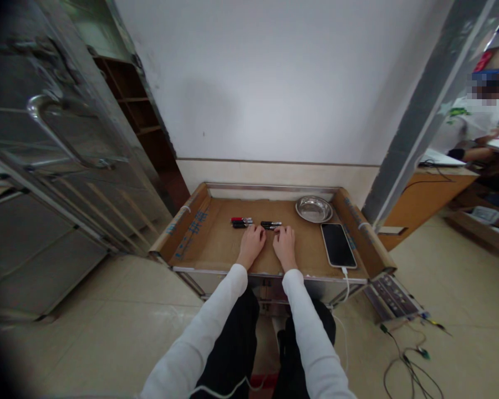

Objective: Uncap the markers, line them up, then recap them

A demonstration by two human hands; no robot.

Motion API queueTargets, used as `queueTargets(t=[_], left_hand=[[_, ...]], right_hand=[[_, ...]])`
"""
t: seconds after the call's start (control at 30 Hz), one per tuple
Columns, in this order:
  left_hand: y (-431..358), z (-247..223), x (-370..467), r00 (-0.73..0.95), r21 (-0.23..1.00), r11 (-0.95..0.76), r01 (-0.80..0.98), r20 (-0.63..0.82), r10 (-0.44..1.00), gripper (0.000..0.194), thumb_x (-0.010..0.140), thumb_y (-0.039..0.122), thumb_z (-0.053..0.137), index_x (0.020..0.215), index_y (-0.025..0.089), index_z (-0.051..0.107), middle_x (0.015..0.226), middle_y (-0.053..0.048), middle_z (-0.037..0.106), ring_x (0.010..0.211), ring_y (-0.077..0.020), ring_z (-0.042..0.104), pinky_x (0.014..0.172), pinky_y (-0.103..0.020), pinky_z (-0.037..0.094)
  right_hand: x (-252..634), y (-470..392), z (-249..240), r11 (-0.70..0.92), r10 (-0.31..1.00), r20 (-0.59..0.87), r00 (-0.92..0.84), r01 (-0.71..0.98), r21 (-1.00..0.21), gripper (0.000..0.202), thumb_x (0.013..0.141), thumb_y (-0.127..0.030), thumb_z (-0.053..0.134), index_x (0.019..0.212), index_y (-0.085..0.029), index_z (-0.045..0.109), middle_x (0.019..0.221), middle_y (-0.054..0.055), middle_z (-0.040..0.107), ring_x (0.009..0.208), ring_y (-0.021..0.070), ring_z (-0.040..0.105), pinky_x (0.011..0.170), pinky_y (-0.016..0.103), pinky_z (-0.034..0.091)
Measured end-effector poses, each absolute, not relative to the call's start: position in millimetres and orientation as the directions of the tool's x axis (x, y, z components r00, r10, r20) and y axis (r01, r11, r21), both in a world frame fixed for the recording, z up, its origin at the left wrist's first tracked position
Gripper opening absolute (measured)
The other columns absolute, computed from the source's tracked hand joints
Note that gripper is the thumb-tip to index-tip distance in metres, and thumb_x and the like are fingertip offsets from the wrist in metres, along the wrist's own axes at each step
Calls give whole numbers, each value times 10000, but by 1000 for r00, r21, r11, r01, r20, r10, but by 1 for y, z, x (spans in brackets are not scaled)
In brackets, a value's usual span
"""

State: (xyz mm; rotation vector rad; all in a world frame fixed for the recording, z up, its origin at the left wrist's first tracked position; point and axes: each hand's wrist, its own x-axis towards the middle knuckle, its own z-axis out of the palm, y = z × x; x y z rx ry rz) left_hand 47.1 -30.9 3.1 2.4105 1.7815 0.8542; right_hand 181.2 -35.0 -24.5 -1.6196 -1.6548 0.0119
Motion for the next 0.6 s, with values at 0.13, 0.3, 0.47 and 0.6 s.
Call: queueTargets(t=[0.13, 0.3, 0.47, 0.6], left_hand=[[-34, 6, 39, 45, 378, -252, 891, 477, 877, 150, 878, 145, 447, 970, 149, 566, 1005, -134, 575, 964, -259, 547, 865, -392, 438], [-33, 8, 6, -132, 419, -98, 902, 486, 864, 304, 845, 103, 458, 1140, 141, 516, 1186, -170, 535, 1107, -292, 506, 919, -427, 416], [-30, 8, -23, -20, 347, -147, 926, 435, 900, 200, 887, 190, 480, 1070, 193, 558, 1081, -120, 583, 1012, -258, 545, 893, -400, 428], [-31, 11, -32, 62, 349, -216, 912, 404, 913, 150, 878, 186, 519, 1019, 200, 569, 1065, -98, 602, 1022, -255, 549, 890, -394, 427]], right_hand=[[181, -38, -21, 265, 856, 516, 42, 821, -506, 336, 793, -86, 422, 990, -202, 668, 940, 91, 536, 897, 233, 488, 855, 369, 400], [178, -40, -20, 292, 886, 461, -54, 837, -462, 362, 810, -105, 452, 1041, -251, 689, 980, 95, 535, 929, 239, 492, 845, 371, 398], [179, -38, -23, 280, 882, 471, -25, 831, -480, 339, 820, -131, 452, 1036, -250, 685, 991, 94, 551, 934, 241, 493, 857, 387, 396], [180, -36, -24, 279, 877, 480, 6, 808, -520, 311, 832, -149, 438, 1023, -226, 672, 1003, 92, 566, 947, 236, 509, 869, 387, 411]])
